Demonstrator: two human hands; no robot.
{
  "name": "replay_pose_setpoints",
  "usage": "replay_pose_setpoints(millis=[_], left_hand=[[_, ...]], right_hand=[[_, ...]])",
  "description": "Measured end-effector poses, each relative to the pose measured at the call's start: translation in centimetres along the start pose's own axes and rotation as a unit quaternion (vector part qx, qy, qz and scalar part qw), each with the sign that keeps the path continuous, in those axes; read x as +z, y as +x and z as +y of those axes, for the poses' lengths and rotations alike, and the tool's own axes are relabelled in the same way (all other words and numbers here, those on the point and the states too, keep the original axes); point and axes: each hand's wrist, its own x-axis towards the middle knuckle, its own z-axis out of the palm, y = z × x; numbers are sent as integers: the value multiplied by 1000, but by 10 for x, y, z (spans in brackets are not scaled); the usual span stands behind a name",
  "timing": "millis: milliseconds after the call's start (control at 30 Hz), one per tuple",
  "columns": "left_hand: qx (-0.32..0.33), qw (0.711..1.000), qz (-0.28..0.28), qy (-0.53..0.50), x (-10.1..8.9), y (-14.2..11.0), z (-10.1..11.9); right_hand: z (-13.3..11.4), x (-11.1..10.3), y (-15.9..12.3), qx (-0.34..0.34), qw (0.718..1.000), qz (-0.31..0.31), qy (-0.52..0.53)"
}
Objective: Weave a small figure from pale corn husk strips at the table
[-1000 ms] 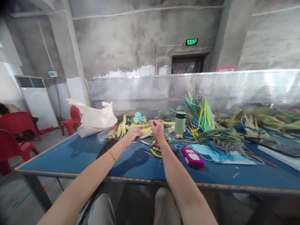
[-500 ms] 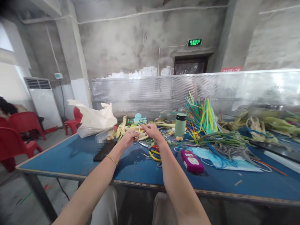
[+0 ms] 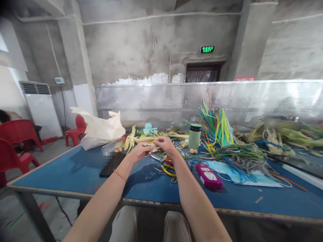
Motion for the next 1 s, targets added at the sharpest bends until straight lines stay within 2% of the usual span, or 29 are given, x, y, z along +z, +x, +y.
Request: replay_pose_setpoints(millis=[200, 333, 567, 900, 1000], left_hand=[[22, 999, 36, 7, -3, 5, -5], [10, 998, 64, 7, -5, 7, -8], [2, 997, 54, 62, -3, 7, -6], [12, 993, 29, 114, -10, 7, -9], [50, 992, 62, 95, -12, 8, -9]], right_hand=[[1, 3, -1, 1, 1000, -8, -1], [0, 2, -1, -7, 1000, -19, 2], [-2, -1, 0, -34, 999, -28, -6], [-1, 0, -1, -36, 999, 7, -5], [-3, 2, -1, -14, 999, 37, 23]])
